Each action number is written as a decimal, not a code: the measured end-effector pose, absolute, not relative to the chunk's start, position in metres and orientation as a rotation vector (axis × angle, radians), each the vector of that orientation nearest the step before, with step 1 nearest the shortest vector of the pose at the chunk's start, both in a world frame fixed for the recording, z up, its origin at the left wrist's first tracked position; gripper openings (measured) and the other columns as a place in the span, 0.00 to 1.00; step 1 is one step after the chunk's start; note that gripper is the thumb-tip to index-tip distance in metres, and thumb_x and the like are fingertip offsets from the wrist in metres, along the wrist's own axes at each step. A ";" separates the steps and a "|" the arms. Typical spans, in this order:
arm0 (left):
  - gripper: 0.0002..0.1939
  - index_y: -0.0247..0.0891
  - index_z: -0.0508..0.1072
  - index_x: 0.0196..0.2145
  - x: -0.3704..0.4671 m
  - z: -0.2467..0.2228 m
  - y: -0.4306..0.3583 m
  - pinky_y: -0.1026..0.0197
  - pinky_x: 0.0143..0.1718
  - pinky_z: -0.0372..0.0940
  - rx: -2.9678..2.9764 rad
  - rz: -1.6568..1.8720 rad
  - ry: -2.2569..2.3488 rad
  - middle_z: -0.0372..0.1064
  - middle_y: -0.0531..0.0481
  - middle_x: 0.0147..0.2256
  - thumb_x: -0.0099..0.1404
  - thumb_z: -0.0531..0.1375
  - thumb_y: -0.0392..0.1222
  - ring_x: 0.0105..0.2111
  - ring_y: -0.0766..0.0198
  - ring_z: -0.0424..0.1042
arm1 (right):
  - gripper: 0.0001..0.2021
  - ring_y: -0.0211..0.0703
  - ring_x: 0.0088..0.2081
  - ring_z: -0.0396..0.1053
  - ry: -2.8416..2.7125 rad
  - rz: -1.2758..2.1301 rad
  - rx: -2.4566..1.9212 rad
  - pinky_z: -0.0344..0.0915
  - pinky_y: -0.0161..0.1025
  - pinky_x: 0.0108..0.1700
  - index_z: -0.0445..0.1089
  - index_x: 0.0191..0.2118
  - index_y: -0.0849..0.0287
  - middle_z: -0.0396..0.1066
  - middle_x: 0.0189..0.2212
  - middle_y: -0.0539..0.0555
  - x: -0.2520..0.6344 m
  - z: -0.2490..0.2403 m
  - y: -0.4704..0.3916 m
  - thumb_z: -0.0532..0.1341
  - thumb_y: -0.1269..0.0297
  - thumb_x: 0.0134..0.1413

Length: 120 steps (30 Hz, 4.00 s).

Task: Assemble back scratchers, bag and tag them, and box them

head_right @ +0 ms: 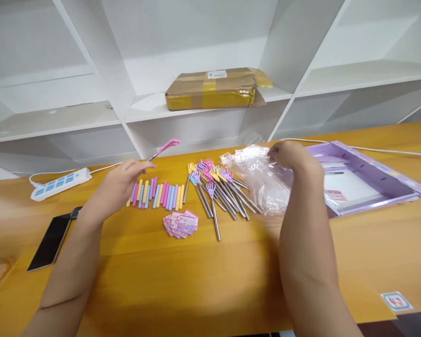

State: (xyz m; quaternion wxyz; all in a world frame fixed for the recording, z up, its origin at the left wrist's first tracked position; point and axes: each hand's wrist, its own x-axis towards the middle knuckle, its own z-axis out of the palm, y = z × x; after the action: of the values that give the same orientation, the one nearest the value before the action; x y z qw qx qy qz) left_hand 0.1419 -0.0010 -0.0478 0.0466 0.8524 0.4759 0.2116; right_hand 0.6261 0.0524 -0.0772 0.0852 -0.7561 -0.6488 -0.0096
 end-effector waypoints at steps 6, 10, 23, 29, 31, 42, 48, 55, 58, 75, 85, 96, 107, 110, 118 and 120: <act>0.16 0.45 0.82 0.49 0.159 -0.067 0.005 0.55 0.44 0.72 2.280 0.449 1.225 0.76 0.46 0.44 0.79 0.55 0.51 0.43 0.57 0.76 | 0.19 0.31 0.23 0.57 -1.574 0.564 -1.228 0.55 0.37 0.27 0.71 0.61 0.52 0.72 0.33 0.51 0.546 -0.030 0.004 0.63 0.56 0.68; 0.24 0.46 0.80 0.56 0.182 -0.081 -0.002 0.53 0.50 0.70 2.067 0.397 0.891 0.77 0.44 0.49 0.74 0.61 0.63 0.48 0.54 0.74 | 0.29 0.33 0.21 0.57 -1.569 0.732 -0.950 0.55 0.37 0.23 0.63 0.69 0.46 0.70 0.33 0.49 0.467 -0.036 -0.018 0.64 0.50 0.67; 0.24 0.40 0.83 0.38 0.210 -0.119 -0.006 0.61 0.26 0.53 1.482 0.918 0.952 0.67 0.52 0.30 0.64 0.70 0.66 0.23 0.69 0.55 | 0.18 0.39 0.33 0.70 -1.422 0.982 -0.988 0.69 0.41 0.39 0.65 0.42 0.54 0.72 0.34 0.52 0.407 -0.092 0.004 0.57 0.43 0.73; 0.25 0.39 0.78 0.31 0.212 -0.115 -0.010 0.60 0.31 0.56 1.622 0.882 0.971 0.61 0.54 0.25 0.64 0.70 0.66 0.27 0.65 0.59 | 0.15 0.41 0.42 0.73 -1.426 1.370 -0.811 0.70 0.41 0.48 0.74 0.39 0.58 0.76 0.40 0.53 0.390 -0.110 0.007 0.67 0.50 0.62; 0.25 0.38 0.77 0.29 0.215 -0.113 -0.013 0.59 0.34 0.59 1.690 0.888 0.984 0.64 0.52 0.29 0.66 0.69 0.64 0.30 0.63 0.62 | 0.15 0.40 0.41 0.72 -1.393 1.396 -0.789 0.69 0.40 0.48 0.74 0.38 0.59 0.75 0.39 0.52 0.386 -0.114 0.006 0.68 0.50 0.61; 0.21 0.38 0.81 0.37 0.190 -0.093 0.004 0.62 0.40 0.67 1.253 1.310 0.857 0.76 0.51 0.35 0.59 0.77 0.57 0.34 0.65 0.72 | 0.11 0.37 0.41 0.71 -0.978 1.203 -0.585 0.73 0.36 0.42 0.68 0.42 0.55 0.68 0.40 0.52 0.430 -0.075 0.012 0.67 0.55 0.66; 0.20 0.35 0.77 0.31 0.166 -0.061 0.012 0.67 0.34 0.67 1.022 1.648 0.776 0.71 0.53 0.28 0.55 0.80 0.50 0.29 0.71 0.69 | 0.16 0.31 0.22 0.46 -1.749 1.220 -0.775 0.46 0.33 0.21 0.69 0.42 0.57 0.50 0.24 0.45 0.462 -0.032 -0.040 0.57 0.49 0.77; 0.18 0.35 0.77 0.29 0.159 -0.047 0.008 0.69 0.28 0.65 1.001 1.721 0.698 0.68 0.54 0.29 0.56 0.80 0.46 0.28 0.73 0.66 | 0.23 0.34 0.28 0.60 -2.383 0.911 -0.817 0.57 0.36 0.33 0.66 0.37 0.58 0.64 0.28 0.50 0.451 -0.030 -0.059 0.48 0.50 0.81; 0.16 0.35 0.78 0.30 0.162 -0.046 0.002 0.69 0.28 0.66 0.992 1.684 0.689 0.68 0.54 0.29 0.58 0.79 0.45 0.28 0.73 0.67 | 0.24 0.37 0.31 0.64 -2.358 0.916 -0.896 0.58 0.37 0.35 0.67 0.38 0.58 0.64 0.27 0.50 0.446 -0.038 -0.048 0.46 0.48 0.81; 0.16 0.37 0.81 0.36 0.179 -0.059 -0.012 0.65 0.38 0.76 1.141 1.463 0.673 0.79 0.49 0.34 0.62 0.77 0.52 0.34 0.66 0.78 | 0.25 0.36 0.33 0.60 -2.157 1.147 -0.895 0.60 0.36 0.36 0.70 0.59 0.59 0.64 0.32 0.49 0.441 -0.052 -0.027 0.52 0.43 0.78; 0.19 0.38 0.84 0.39 0.183 -0.063 -0.018 0.55 0.44 0.82 1.220 1.372 0.680 0.82 0.46 0.36 0.60 0.78 0.54 0.38 0.57 0.84 | 0.34 0.32 0.28 0.53 -1.917 1.525 -0.748 0.52 0.33 0.29 0.54 0.75 0.59 0.56 0.30 0.45 0.439 -0.059 -0.026 0.57 0.43 0.77; 0.18 0.39 0.85 0.41 0.179 -0.070 -0.020 0.52 0.43 0.83 1.288 1.311 0.700 0.84 0.43 0.38 0.62 0.77 0.54 0.42 0.51 0.85 | 0.36 0.32 0.27 0.52 -1.901 1.607 -0.689 0.51 0.33 0.28 0.50 0.77 0.60 0.54 0.28 0.43 0.440 -0.063 -0.024 0.56 0.43 0.77; 0.17 0.39 0.85 0.36 0.181 -0.055 -0.020 0.57 0.41 0.83 1.229 1.419 0.666 0.81 0.48 0.33 0.57 0.80 0.52 0.33 0.61 0.83 | 0.32 0.31 0.26 0.49 -1.870 1.701 -0.604 0.47 0.33 0.25 0.49 0.76 0.58 0.54 0.29 0.43 0.440 -0.061 -0.023 0.56 0.47 0.79; 0.17 0.39 0.84 0.34 0.178 -0.053 -0.019 0.63 0.37 0.80 1.185 1.506 0.683 0.81 0.49 0.34 0.54 0.82 0.49 0.33 0.64 0.81 | 0.32 0.31 0.26 0.50 -1.846 1.749 -0.582 0.46 0.33 0.25 0.51 0.75 0.58 0.54 0.29 0.44 0.441 -0.062 -0.022 0.57 0.47 0.78; 0.15 0.43 0.84 0.33 0.173 -0.047 -0.020 0.61 0.39 0.81 1.223 1.586 0.654 0.82 0.50 0.35 0.54 0.82 0.49 0.36 0.62 0.82 | 0.28 0.30 0.26 0.47 -1.821 1.840 -0.435 0.43 0.32 0.24 0.53 0.74 0.57 0.51 0.28 0.42 0.444 -0.065 -0.017 0.57 0.51 0.79; 0.14 0.42 0.85 0.34 0.175 -0.049 -0.021 0.63 0.39 0.81 1.252 1.548 0.640 0.83 0.49 0.37 0.55 0.81 0.49 0.37 0.62 0.83 | 0.30 0.30 0.25 0.46 -1.829 1.855 -0.449 0.43 0.32 0.24 0.52 0.74 0.58 0.52 0.28 0.42 0.444 -0.066 -0.016 0.58 0.50 0.78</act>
State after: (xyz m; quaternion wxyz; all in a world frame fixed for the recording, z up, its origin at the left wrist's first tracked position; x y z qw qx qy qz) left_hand 0.1745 -0.0206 -0.0491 0.5015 0.5181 0.2646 0.6403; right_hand 0.4439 -0.0163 -0.0659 0.2465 -0.1646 -0.6705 0.6802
